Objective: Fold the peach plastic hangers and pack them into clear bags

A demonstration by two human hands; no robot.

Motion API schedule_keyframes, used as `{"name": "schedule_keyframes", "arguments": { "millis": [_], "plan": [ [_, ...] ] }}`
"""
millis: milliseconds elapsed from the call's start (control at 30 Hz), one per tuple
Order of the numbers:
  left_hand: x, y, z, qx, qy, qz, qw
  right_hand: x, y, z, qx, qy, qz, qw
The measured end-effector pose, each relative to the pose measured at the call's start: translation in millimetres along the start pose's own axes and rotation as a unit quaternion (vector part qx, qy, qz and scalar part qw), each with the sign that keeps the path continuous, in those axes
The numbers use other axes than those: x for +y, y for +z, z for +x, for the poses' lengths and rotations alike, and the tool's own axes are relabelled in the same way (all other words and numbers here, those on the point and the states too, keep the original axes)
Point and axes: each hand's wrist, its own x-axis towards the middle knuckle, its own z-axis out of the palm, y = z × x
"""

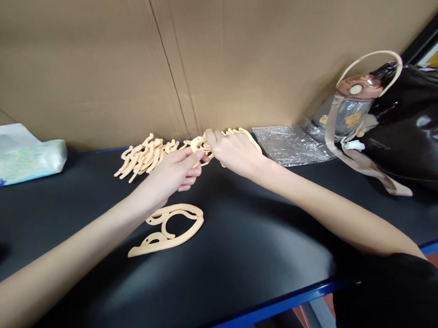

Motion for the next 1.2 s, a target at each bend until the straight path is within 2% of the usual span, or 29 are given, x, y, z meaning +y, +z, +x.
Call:
{"name": "schedule_keyframes", "arguments": {
  "millis": [100, 200, 267, 333, 400, 433, 533, 633, 733, 800, 967, 1033, 1067, 1100, 1200],
  "plan": [
    [-11.9, 4.5, -1.8, 0.024, 0.035, 0.061, 0.997, 9.8, -4.2, 9.5, -0.027, 0.045, 0.15, 0.987],
    [-14.6, -7.8, -2.7, 0.032, 0.048, 0.132, 0.99, 26.6, -5.0, 21.7, -0.013, 0.098, 0.244, 0.965],
    [-8.4, -28.4, -2.3, 0.056, 0.052, 0.168, 0.983, 34.8, 0.5, 28.9, -0.006, 0.136, 0.21, 0.968],
    [0.2, -55.5, -2.0, 0.107, 0.049, 0.197, 0.973, 37.6, 10.0, 34.8, -0.018, 0.161, 0.152, 0.975],
    [5.3, -83.5, -2.3, 0.2, 0.022, 0.241, 0.949, 36.0, 20.5, 39.7, -0.033, 0.175, 0.117, 0.977],
    [5.1, -96.2, -2.5, 0.226, 0.013, 0.251, 0.941, 34.3, 25.2, 42.1, -0.037, 0.181, 0.109, 0.977],
    [-7.1, -125.2, -1.5, 0.283, -0.02, 0.266, 0.921, 29.5, 36.7, 49.6, -0.041, 0.198, 0.085, 0.976],
    [-26.8, -139.1, 2.3, 0.289, -0.058, 0.298, 0.908, 28.2, 47.3, 57.1, -0.047, 0.2, 0.061, 0.977],
    [-39.1, -142.1, 5.2, 0.268, -0.075, 0.35, 0.895, 29.5, 56.7, 61.1, -0.054, 0.189, 0.047, 0.979],
    [-40.2, -140.5, 4.8, 0.259, -0.077, 0.387, 0.882, 29.1, 57.9, 60.0, -0.052, 0.178, 0.043, 0.982],
    [-27.4, -127.8, -7.7, 0.268, -0.059, 0.439, 0.856, 8.1, 34.9, 39.1, -0.021, 0.115, 0.066, 0.991],
    [-22.0, -119.6, -15.3, 0.267, -0.047, 0.444, 0.854, -10.2, 22.9, 23.3, -0.023, 0.047, 0.106, 0.993],
    [-20.1, -115.1, -18.7, 0.262, -0.039, 0.444, 0.856, -20.4, 18.6, 14.7, -0.023, -0.014, 0.167, 0.986],
    [-18.8, -110.6, -21.6, 0.256, -0.031, 0.444, 0.858, -30.7, 15.6, 6.1, -0.028, -0.063, 0.22, 0.973],
    [-17.8, -98.4, -26.1, 0.219, -0.009, 0.433, 0.874, -56.0, 14.2, -14.9, -0.049, -0.152, 0.325, 0.932]
  ]
}}
